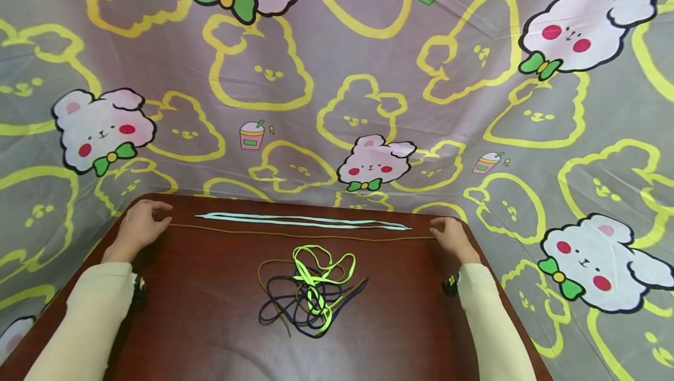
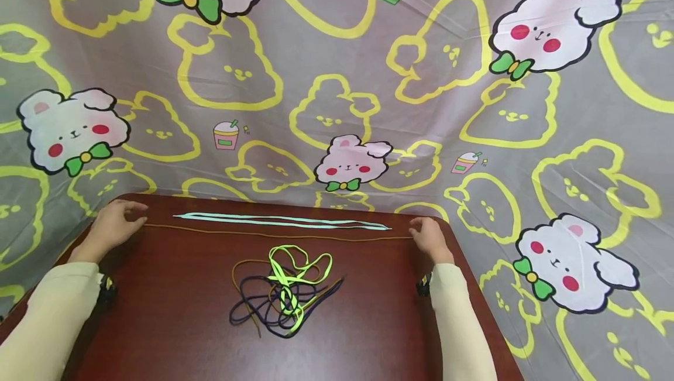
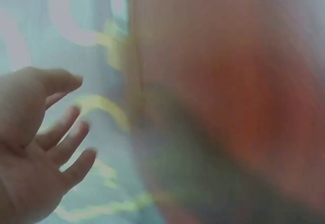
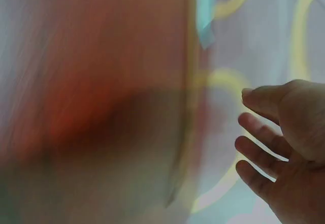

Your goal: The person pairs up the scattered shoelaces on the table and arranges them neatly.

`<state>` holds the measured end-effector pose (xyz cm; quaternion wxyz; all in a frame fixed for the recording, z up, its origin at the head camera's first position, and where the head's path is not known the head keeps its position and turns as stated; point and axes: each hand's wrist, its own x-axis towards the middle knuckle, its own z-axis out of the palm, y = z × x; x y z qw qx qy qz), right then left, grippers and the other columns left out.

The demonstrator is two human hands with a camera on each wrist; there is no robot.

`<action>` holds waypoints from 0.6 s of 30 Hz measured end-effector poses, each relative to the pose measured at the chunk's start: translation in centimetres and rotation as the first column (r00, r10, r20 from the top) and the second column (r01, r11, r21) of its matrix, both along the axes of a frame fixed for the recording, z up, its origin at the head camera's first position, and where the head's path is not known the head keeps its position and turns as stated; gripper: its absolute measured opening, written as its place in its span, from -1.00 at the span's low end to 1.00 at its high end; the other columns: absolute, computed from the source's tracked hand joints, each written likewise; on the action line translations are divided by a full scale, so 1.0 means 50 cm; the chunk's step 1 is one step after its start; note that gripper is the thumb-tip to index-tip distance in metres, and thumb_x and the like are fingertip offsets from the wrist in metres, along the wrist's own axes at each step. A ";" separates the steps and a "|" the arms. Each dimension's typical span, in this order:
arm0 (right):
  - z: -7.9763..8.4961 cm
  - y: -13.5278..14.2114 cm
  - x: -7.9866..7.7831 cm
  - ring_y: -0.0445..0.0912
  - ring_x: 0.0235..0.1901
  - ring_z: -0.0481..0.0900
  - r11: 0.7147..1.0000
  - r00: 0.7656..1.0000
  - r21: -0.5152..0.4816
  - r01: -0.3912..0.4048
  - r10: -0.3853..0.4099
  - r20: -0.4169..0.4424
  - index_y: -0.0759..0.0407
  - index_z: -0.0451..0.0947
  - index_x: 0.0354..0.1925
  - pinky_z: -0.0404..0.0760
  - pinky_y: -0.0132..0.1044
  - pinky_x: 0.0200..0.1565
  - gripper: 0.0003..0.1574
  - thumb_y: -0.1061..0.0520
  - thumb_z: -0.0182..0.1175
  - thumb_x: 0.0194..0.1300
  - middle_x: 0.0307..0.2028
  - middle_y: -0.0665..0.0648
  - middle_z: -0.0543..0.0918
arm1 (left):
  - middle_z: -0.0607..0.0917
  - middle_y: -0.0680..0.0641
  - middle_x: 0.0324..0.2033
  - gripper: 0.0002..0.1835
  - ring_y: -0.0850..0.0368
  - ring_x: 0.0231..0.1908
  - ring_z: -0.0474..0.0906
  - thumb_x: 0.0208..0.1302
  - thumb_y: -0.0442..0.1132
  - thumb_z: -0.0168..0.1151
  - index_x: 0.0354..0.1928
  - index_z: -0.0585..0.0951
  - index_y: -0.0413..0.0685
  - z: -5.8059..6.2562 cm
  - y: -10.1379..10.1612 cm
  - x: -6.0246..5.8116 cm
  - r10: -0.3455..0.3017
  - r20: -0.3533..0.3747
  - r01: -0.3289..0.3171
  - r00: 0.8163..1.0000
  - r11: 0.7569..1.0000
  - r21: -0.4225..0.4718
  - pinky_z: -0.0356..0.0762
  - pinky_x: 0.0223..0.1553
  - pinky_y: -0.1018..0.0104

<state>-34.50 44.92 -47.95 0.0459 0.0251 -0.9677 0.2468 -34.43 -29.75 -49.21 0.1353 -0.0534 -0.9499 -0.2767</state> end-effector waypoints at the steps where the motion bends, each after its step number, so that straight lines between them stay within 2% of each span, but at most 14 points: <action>1: 0.012 -0.018 0.001 0.34 0.08 0.58 1.000 0.999 -0.017 -0.022 0.022 -0.028 0.47 0.59 0.10 0.54 0.22 0.06 -0.65 0.26 0.16 0.45 0.08 0.47 0.63 | 0.61 -0.49 -0.02 -0.71 -0.47 -0.01 0.50 0.30 -0.34 0.32 -0.01 0.66 -0.39 0.016 0.016 0.004 -0.030 -0.022 0.030 0.999 0.999 0.025 0.45 -0.10 -0.34; 5: 0.053 -0.099 0.011 0.34 0.13 0.55 0.989 0.982 -0.068 -0.131 0.121 -0.142 0.43 0.64 0.04 0.48 0.23 0.14 -0.71 0.27 0.21 0.43 0.04 0.42 0.67 | 0.74 -0.35 -0.17 -0.77 -0.30 -0.16 0.65 0.37 -0.34 0.30 -0.02 0.69 -0.33 0.072 0.099 0.031 -0.149 -0.051 0.155 0.987 0.981 0.118 0.57 -0.21 -0.07; 8: 0.074 -0.170 0.027 0.28 0.16 0.55 0.974 0.968 -0.118 -0.194 0.170 -0.186 0.36 0.67 0.02 0.44 0.20 0.22 -0.74 0.27 0.24 0.42 0.03 0.35 0.69 | 0.77 -0.23 -0.22 -0.79 -0.13 -0.20 0.67 0.37 -0.32 0.31 -0.03 0.71 -0.28 0.089 0.167 0.055 -0.238 -0.021 0.238 0.971 0.956 0.171 0.58 -0.22 0.11; 10: 0.083 -0.218 0.040 0.23 0.16 0.57 0.959 0.961 -0.157 -0.234 0.205 -0.184 0.32 0.68 0.02 0.46 0.17 0.22 -0.75 0.26 0.25 0.42 0.04 0.31 0.70 | 0.77 -0.17 -0.23 -0.80 -0.05 -0.20 0.66 0.37 -0.32 0.32 -0.04 0.71 -0.27 0.084 0.210 0.067 -0.290 0.015 0.281 0.957 0.939 0.199 0.57 -0.20 0.15; 13: 0.090 -0.292 0.060 0.17 0.12 0.61 0.933 0.951 -0.207 -0.293 0.263 -0.161 0.28 0.69 0.03 0.52 0.14 0.17 -0.75 0.24 0.25 0.42 0.03 0.27 0.72 | 0.77 -0.12 -0.24 -0.79 0.01 -0.21 0.66 0.37 -0.33 0.32 -0.03 0.71 -0.29 0.061 0.267 0.079 -0.344 0.088 0.315 0.935 0.918 0.239 0.59 -0.17 0.11; 18: 0.099 -0.408 0.086 0.01 0.04 0.66 0.897 0.927 -0.236 -0.374 0.365 -0.085 0.21 0.71 -0.01 0.59 -0.02 0.08 -0.78 0.19 0.24 0.45 -0.03 0.14 0.75 | 0.75 -0.14 -0.21 -0.78 -0.01 -0.19 0.66 0.34 -0.36 0.33 -0.03 0.69 -0.31 0.016 0.341 0.084 -0.355 0.197 0.300 0.914 0.918 0.259 0.61 -0.18 0.05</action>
